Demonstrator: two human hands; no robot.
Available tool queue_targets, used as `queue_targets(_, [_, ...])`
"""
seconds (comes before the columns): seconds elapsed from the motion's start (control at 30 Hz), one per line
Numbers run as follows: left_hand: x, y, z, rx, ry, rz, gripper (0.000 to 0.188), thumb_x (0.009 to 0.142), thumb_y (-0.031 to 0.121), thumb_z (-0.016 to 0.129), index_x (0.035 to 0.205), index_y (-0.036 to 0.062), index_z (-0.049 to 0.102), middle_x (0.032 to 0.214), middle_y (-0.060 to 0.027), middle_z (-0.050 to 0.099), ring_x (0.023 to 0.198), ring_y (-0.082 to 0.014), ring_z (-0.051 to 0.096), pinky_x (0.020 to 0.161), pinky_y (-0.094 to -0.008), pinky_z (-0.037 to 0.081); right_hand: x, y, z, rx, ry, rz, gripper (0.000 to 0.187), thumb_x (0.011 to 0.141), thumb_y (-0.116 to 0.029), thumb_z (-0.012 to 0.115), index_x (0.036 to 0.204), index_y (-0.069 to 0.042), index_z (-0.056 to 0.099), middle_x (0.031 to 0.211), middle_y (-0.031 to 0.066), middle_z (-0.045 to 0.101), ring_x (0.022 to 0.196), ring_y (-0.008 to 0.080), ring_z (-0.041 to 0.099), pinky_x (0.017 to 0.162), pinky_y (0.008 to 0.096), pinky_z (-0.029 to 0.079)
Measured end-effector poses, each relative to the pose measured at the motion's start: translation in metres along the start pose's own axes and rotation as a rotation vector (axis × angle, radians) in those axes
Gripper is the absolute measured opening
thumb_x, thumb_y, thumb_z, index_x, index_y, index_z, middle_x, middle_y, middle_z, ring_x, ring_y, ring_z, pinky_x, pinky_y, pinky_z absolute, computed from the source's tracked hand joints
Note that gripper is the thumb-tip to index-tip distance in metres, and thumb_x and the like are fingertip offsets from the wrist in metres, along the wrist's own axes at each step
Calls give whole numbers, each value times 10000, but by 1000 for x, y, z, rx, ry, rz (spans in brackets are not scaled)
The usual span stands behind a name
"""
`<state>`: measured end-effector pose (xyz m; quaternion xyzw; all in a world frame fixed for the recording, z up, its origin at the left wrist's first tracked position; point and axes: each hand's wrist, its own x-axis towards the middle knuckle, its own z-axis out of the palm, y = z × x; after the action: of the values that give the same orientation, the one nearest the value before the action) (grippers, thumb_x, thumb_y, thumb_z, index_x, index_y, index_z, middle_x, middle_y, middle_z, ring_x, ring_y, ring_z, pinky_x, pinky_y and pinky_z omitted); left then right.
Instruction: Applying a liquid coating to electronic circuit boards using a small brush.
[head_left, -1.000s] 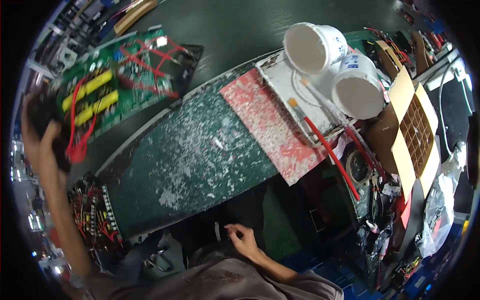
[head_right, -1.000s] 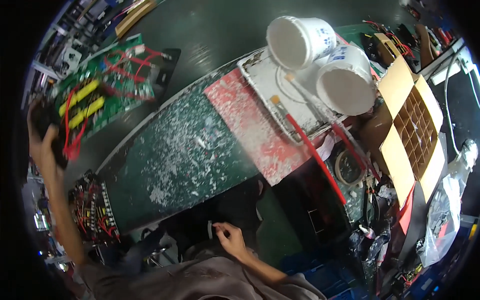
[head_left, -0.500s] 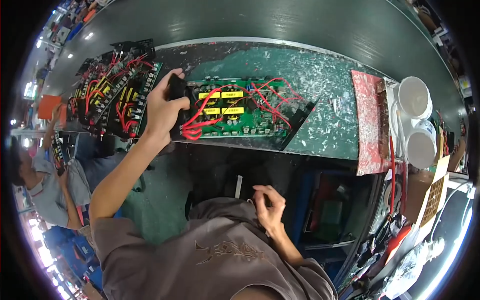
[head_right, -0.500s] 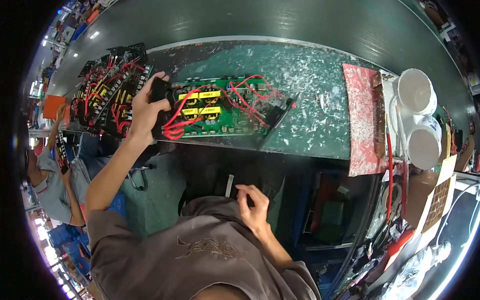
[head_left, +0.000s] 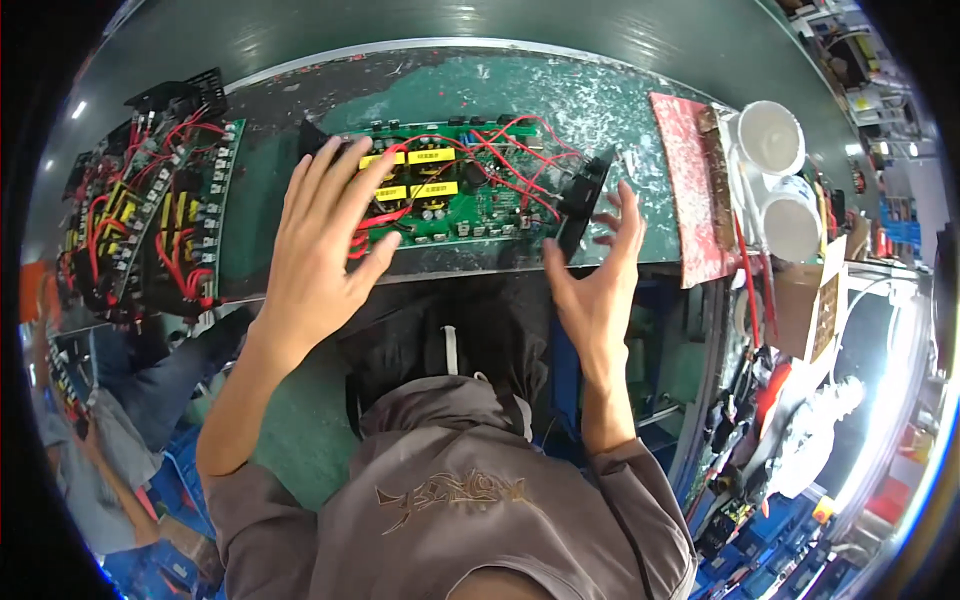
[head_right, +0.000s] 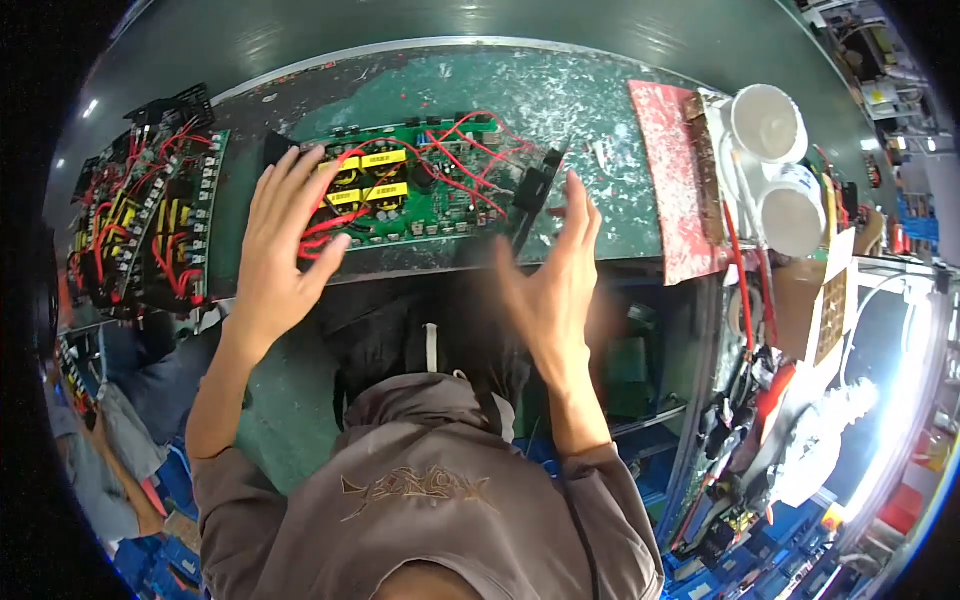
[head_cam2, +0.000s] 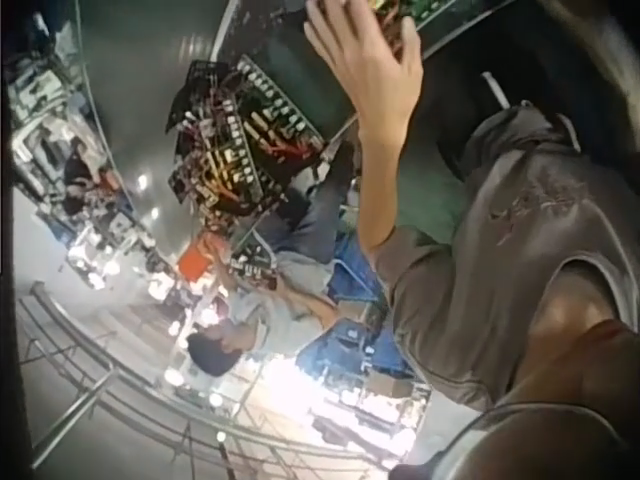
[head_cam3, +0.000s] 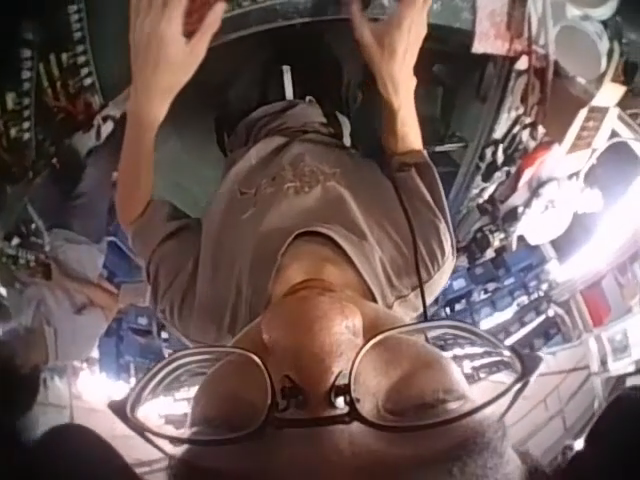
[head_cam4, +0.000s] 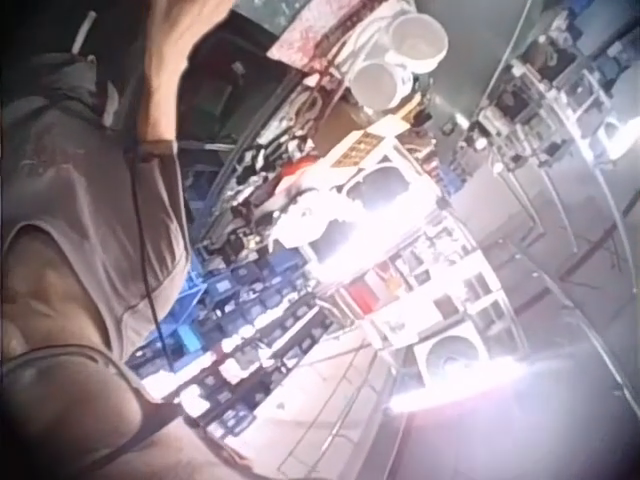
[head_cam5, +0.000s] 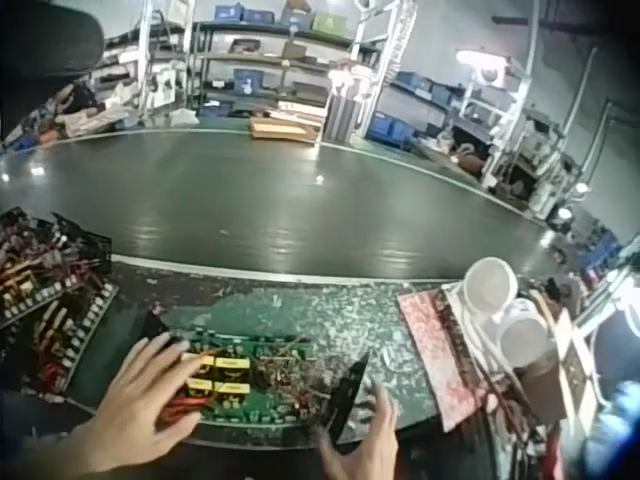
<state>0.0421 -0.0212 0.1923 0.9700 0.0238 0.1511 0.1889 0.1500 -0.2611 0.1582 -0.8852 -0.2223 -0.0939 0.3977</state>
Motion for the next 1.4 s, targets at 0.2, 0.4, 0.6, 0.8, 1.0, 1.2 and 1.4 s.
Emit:
queue_targets(0.2, [-4, -14, 11, 175, -67, 117, 593, 760, 250, 723, 1293, 80, 525, 1366, -128, 463, 1294, -324, 399, 1106, -513, 259, 41, 26, -9, -130, 78, -336, 421, 786, 97, 605, 1185, -37, 590, 1120, 154, 610, 968, 290, 613, 863, 365, 483])
queue_targets(0.4, [1, -23, -1, 94, -216, 113, 742, 659, 143, 793, 1335, 109, 488, 1399, -124, 427, 1320, -321, 363, 1125, -462, 260, 12, -5, 6, -120, 70, -341, 518, 741, 58, 656, 1240, -39, 554, 1346, 190, 449, 1259, 390, 431, 1026, 495, 365])
queue_targets(0.6, [18, -25, 6, 147, -202, 85, 890, 631, 244, 823, 1404, 112, 402, 1414, -175, 405, 1341, -339, 340, 1150, -471, 218, 18, -43, 46, -168, -320, -468, 871, 669, -269, 816, 1388, -37, 384, 1421, 179, 371, 1343, 394, 318, 1102, 528, 226])
queue_targets(0.8, [21, -25, 12, 154, -188, 80, 857, 616, 294, 822, 1360, 95, 447, 1339, -165, 459, 1258, -325, 418, 1121, -476, 255, 28, -38, 61, -212, -312, -430, 918, 594, -324, 829, 1361, -44, 411, 1397, 191, 378, 1324, 399, 329, 1100, 548, 223])
queue_targets(1.0, [25, -22, 15, 139, -171, 52, 817, 569, 233, 836, 1300, 84, 503, 1275, -150, 495, 1198, -315, 461, 1080, -468, 302, 30, -44, 65, -138, -305, -317, 1019, 560, -291, 862, 1405, -64, 340, 1443, 214, 274, 1351, 438, 217, 1115, 553, 199])
queue_targets(1.2, [25, -19, 17, 170, -135, 54, 812, 581, 246, 823, 1314, 90, 512, 1293, -130, 505, 1196, -324, 463, 1070, -461, 313, 31, -43, 68, -120, -227, -313, 981, 558, -235, 863, 1374, -32, 358, 1413, 228, 299, 1340, 433, 236, 1119, 549, 180])
queue_targets(1.4, [27, -20, 13, 142, -179, 67, 825, 579, 217, 835, 1326, 112, 502, 1317, -128, 491, 1221, -331, 437, 1079, -452, 301, 29, -30, 46, -33, -190, -395, 905, 621, -216, 852, 1375, -69, 373, 1434, 223, 268, 1356, 420, 212, 1117, 518, 205])
